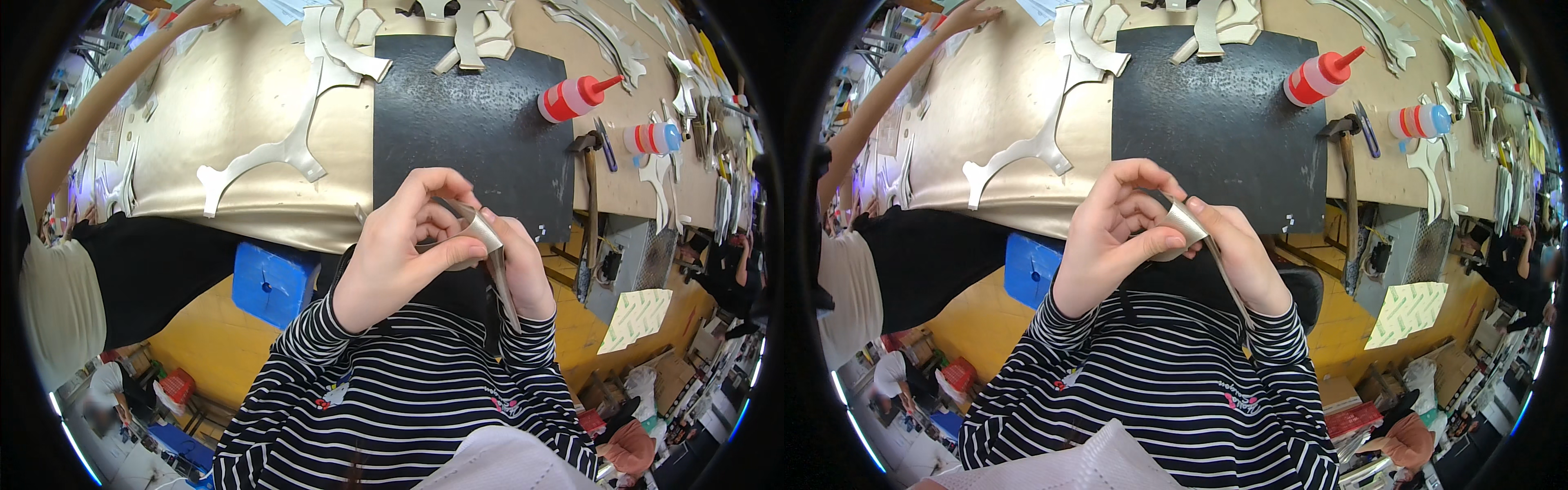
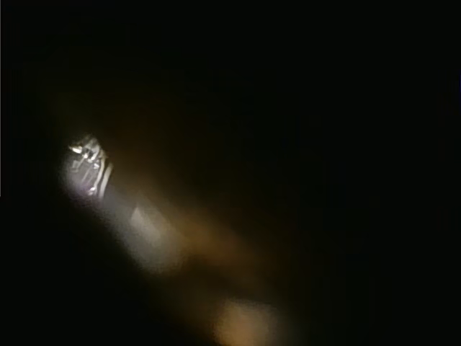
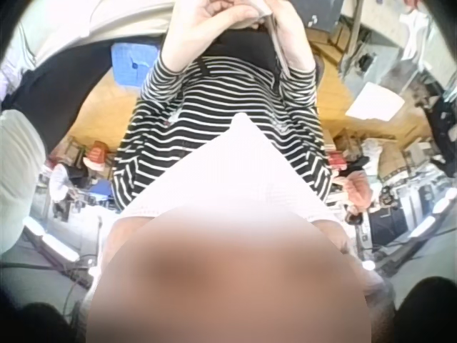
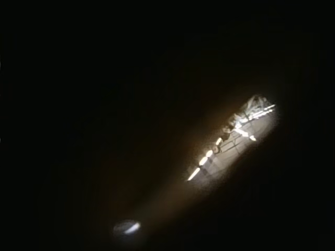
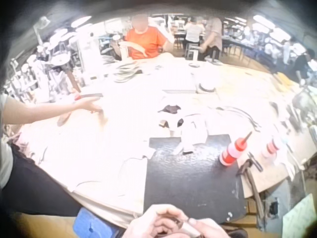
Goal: The person assembles light-colored leather or synthetic parts by hand, folding and pressing edges together on a black mat. They use a hammer to tap the joined edges and a small tool to refine the seam. The person handles multiple parts, aligning and joining them sequentially.
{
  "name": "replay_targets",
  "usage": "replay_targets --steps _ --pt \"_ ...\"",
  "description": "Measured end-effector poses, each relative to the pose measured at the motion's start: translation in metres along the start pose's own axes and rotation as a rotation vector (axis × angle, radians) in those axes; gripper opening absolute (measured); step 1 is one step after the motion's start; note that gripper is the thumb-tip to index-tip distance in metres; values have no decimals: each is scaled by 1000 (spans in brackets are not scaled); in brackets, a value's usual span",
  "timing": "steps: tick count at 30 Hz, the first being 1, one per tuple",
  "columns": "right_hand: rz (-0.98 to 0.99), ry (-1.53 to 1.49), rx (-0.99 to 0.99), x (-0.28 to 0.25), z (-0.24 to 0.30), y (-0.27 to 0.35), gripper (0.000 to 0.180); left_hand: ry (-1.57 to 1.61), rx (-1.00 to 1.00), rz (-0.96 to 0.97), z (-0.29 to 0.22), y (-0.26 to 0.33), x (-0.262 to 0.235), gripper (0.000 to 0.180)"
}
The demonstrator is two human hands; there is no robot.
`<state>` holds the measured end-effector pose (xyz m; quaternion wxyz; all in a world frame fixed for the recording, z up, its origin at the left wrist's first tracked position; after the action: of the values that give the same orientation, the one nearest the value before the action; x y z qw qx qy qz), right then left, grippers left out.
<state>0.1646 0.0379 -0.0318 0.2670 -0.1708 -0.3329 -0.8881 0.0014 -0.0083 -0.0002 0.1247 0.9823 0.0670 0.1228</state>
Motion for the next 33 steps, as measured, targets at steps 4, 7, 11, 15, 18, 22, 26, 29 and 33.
replay_targets --steps 4,7,11,15,18,22,26,29,33 --pt "-316 387 -485 5 8 4 25 -110 108 -40 -3 1 -1 32" --pt "-248 479 -684 8 17 11 18 -17 87 -113 0 0 -1 30" --pt "-279 512 -688 10 20 15 17 52 48 -153 2 1 0 27" --pt "-303 468 -623 12 18 15 15 51 40 -190 3 1 2 25" --pt "-303 468 -614 13 18 15 14 24 45 -209 2 1 3 25" --pt "-336 514 -605 14 19 16 14 -31 74 -215 0 2 3 24" --pt "-353 568 -643 15 19 16 14 -31 72 -205 1 2 1 24" --pt "-363 614 -682 15 18 17 14 -31 85 -190 3 1 -1 24" --pt "-351 673 -708 15 15 16 16 -46 95 -141 5 0 -6 33"
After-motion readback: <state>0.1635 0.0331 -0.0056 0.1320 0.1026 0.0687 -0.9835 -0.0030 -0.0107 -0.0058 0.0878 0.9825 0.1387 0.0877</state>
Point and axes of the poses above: each hand's wrist, its own y-axis away from the middle knuckle, its own x-axis out of the palm, z = x × y, the point moved 2 cm from there along -y, towards the middle knuckle, and after that the axes turned 8 degrees about -z, right-handed, at the moved point
